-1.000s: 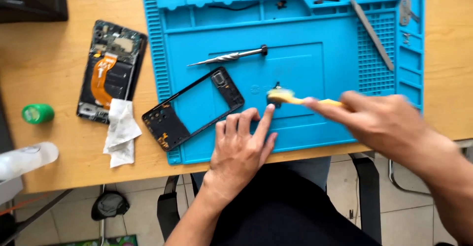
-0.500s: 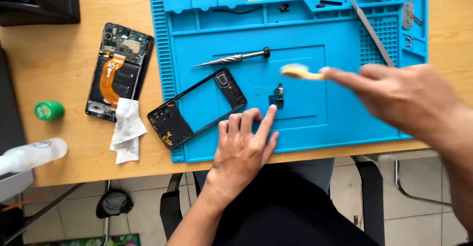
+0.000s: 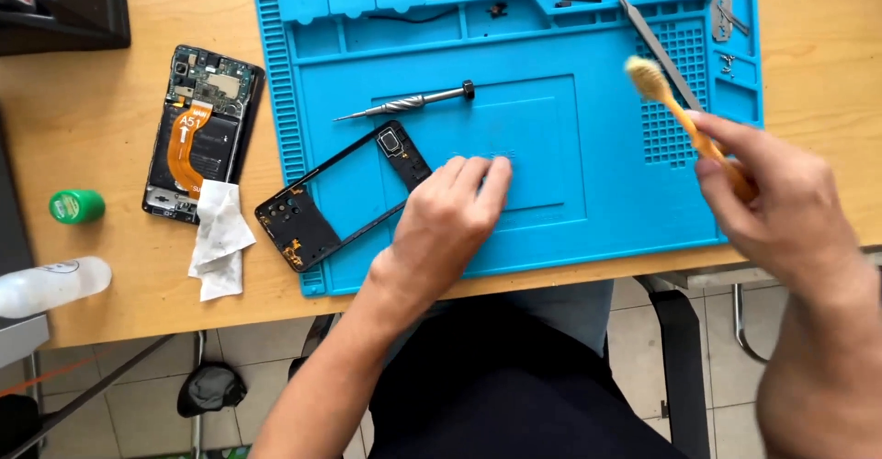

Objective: Repairing a mobile phone by desoldering components with a heat gun, cleaning the area, and reassembling the device.

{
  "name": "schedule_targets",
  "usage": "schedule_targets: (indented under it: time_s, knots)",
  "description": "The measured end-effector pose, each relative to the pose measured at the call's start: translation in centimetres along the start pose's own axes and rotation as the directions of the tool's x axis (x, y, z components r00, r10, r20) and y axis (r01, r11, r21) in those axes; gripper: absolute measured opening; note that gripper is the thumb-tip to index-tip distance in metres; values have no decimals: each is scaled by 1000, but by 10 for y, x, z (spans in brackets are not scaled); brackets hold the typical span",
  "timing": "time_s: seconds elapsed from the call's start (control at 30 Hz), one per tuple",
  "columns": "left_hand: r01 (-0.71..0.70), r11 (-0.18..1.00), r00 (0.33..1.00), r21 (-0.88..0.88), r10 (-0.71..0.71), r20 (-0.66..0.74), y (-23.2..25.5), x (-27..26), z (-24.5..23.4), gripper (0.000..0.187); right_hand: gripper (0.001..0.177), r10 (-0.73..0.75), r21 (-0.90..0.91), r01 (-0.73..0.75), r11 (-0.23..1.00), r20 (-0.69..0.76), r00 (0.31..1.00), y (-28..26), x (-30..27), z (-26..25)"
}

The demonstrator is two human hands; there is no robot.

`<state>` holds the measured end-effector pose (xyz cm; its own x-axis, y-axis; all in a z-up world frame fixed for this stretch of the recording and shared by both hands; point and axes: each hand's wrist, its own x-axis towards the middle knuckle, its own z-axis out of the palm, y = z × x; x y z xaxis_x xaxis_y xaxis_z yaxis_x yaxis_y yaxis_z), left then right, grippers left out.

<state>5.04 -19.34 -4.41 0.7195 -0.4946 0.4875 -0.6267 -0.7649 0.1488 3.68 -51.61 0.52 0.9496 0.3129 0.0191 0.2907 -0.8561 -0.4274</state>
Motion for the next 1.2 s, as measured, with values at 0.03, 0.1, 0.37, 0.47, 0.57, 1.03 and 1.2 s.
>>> schedule_targets:
  time_s: [0.03,0.1,0.37,0.47,0.57,1.03,1.2]
  knots:
    - [47,995,997,-86,-53,-62,0,1,1,23,42,76,68,-73,995,-38,996,-5,-7,3]
    - [175,977,984,-120,-169,60,8,-11,10,14,50,70,96,-66,993,-39,997,-9,-24,18]
    - [253,966,959,-44,-245,140,30,-40,-15,48,59,-4,34,1,999,98,995,-63,-49,39]
    - [203,975,965,87,-215,152,28,-44,-9,43,77,66,-117,-17,993,423,904,-76,-31,55]
    - [172,980,976,104,-184,117,30,-45,-7,43,68,-30,-146,80,986,313,949,-78,-4,60]
    - [173,980,977,102,-184,112,26,-44,-9,40,86,46,-111,-3,994,395,918,-55,-24,65]
    - [156,987,979,47,-161,123,23,-46,-11,40,63,-133,-139,157,978,169,977,-76,-28,50]
